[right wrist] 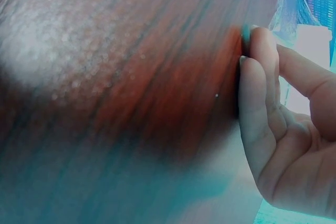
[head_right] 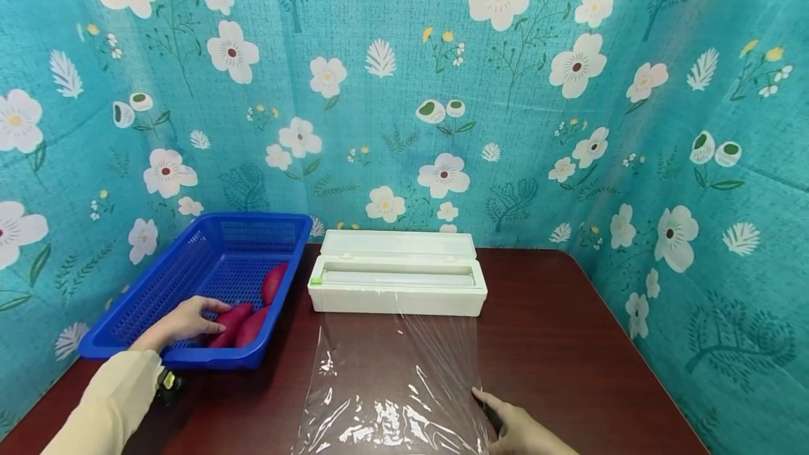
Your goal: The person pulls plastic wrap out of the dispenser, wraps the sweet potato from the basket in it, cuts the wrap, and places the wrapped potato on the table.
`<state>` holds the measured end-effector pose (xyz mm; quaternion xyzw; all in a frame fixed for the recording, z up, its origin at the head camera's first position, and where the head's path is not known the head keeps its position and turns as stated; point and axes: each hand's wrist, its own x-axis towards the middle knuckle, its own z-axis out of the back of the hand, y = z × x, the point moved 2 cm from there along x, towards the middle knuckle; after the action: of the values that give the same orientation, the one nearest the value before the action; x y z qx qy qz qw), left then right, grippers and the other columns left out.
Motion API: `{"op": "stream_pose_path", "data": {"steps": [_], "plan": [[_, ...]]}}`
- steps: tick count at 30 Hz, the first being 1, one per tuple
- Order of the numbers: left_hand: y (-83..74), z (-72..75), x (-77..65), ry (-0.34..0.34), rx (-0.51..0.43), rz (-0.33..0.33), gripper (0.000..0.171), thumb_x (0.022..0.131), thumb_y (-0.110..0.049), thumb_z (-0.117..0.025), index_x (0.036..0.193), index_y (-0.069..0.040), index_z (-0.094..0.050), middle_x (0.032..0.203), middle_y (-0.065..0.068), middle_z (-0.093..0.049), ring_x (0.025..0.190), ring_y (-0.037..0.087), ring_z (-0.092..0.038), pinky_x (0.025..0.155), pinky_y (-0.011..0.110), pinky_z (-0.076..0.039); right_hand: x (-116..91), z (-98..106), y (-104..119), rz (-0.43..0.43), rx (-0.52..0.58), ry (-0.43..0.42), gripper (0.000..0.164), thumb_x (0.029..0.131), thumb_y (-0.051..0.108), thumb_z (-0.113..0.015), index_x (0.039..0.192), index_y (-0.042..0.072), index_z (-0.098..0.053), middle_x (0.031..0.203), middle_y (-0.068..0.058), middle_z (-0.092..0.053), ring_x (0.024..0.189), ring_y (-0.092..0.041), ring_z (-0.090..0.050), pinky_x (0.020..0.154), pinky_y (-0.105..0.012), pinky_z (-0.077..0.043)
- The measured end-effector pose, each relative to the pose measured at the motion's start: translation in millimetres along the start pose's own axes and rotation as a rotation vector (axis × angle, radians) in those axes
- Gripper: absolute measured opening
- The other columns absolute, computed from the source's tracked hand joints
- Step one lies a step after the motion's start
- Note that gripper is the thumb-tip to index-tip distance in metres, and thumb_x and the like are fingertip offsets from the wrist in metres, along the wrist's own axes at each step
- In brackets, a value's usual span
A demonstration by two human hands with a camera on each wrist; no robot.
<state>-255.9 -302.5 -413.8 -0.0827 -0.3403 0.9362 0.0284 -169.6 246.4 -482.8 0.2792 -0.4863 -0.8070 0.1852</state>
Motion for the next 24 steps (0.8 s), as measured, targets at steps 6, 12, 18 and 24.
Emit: {"op": "stream_pose_path", "data": {"steps": [6,12,18,24], "plan": [[2.7,6.7,2.3,-0.058,0.002,-0.05,0.041,0.071,-0.006,-0.072,0.106,0.01,-0.059,0.098,0.028,-0.057,0.077,0.029,-0.059,0.06,0.038,-0.05,0.4,-0.6,0.4,0.006,-0.003,-0.007,0.086,0.067,-0.003,-0.073,0.132,-0.015,-0.019,0.118,-0.039,-0.028,0.083,-0.031,-0.049,0.056,-0.03,-0.048],[-8.4,18.8,-2.7,-0.134,0.004,-0.056,0.044,0.073,-0.005,-0.07,0.11,0.012,-0.056,0.105,0.032,-0.053,0.086,0.039,-0.056,0.064,0.042,-0.05,1.1,0.0,-0.4,-0.004,-0.002,-0.012,0.085,0.067,-0.004,-0.073,0.133,-0.014,-0.02,0.117,-0.038,-0.03,0.081,-0.03,-0.05,0.056,-0.03,-0.048],[-27.2,28.1,-6.2,-0.171,-0.022,-0.077,0.045,0.077,-0.003,-0.067,0.116,0.013,-0.051,0.105,0.032,-0.053,0.09,0.041,-0.054,0.068,0.043,-0.05,1.2,0.3,-0.4,0.009,0.045,0.006,0.085,0.067,-0.007,-0.071,0.134,-0.013,-0.018,0.121,-0.038,-0.026,0.096,-0.039,-0.04,0.059,-0.032,-0.048],[-46.0,32.7,-6.9,-0.206,-0.037,-0.096,0.046,0.079,-0.005,-0.065,0.119,0.011,-0.049,0.109,0.032,-0.052,0.094,0.041,-0.053,0.071,0.044,-0.049,-0.1,-0.9,-1.4,0.01,0.051,0.009,0.085,0.068,-0.006,-0.071,0.134,-0.013,-0.018,0.119,-0.036,-0.027,0.093,-0.036,-0.042,0.057,-0.031,-0.047]]}}
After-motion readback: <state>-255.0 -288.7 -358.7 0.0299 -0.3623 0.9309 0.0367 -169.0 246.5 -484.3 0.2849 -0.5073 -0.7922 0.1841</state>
